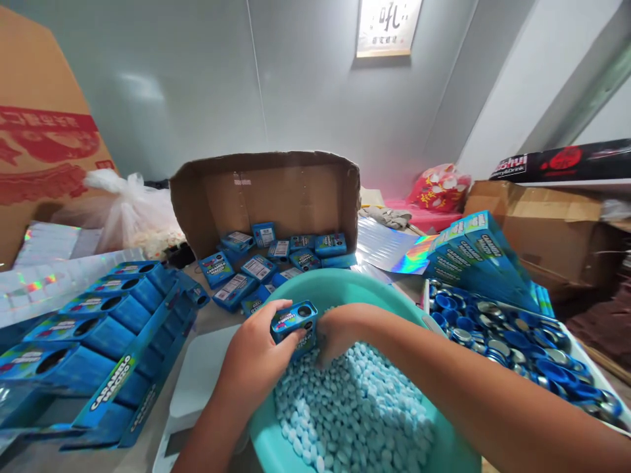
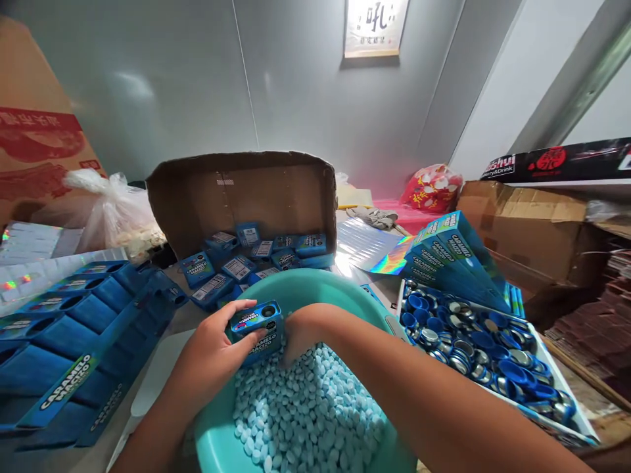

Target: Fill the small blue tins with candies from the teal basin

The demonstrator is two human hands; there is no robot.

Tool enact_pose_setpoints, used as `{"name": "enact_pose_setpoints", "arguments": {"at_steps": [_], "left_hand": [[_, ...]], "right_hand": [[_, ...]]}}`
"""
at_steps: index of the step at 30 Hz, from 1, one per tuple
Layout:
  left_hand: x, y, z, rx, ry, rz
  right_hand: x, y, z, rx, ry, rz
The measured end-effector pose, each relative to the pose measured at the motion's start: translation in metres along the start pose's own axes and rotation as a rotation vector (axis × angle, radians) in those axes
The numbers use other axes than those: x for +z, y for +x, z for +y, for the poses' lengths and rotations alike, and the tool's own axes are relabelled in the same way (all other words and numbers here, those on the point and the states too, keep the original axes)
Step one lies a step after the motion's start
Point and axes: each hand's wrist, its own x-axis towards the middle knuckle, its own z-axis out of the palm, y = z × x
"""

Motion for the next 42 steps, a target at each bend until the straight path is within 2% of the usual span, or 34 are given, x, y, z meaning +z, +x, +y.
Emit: {"name": "enact_pose_setpoints", "arguments": {"at_steps": [3, 6, 12, 16, 19, 27, 31, 34, 36, 42], "left_hand": [[0.0, 0.001, -0.001, 0.004, -0.013, -0.001], [-0.001, 0.0, -0.001, -0.003, -0.005, -0.015], [-0.001, 0.0, 0.0, 0.022, -0.019, -0.011], [0.0, -0.001, -0.002, 0.028, -0.037, 0.0], [0.0, -0.001, -0.001, 0.02, -0.032, -0.003], [0.0, -0.001, 0.0, 0.048, -0.008, -0.015], [-0.001, 0.0, 0.0, 0.058, 0.002, -0.021], [-0.001, 0.0, 0.001, 0.067, 0.006, -0.026], [-0.002, -0.001, 0.002, 0.067, 0.001, -0.027], [-0.004, -0.002, 0.004, 0.075, -0.036, -0.056]], "right_hand": [[0.0, 0.0, -0.005, 0.026, 0.104, -0.248], [0.003, 0.003, -0.005, 0.008, 0.119, -0.379], [0.008, 0.007, -0.005, 0.067, 0.001, -0.399], [0.003, 0.002, -0.007, 0.086, 0.013, -0.383], [-0.004, -0.003, -0.003, 0.049, -0.006, -0.243], [-0.037, -0.019, 0.011, -0.096, -0.066, 0.387], [-0.045, -0.022, 0.006, -0.121, 0.015, 0.59], [-0.047, -0.022, 0.004, -0.154, 0.134, 0.66], [-0.047, -0.022, 0.003, -0.18, 0.23, 0.66], [-0.042, -0.028, -0.007, -0.307, 0.434, 0.469]]}}
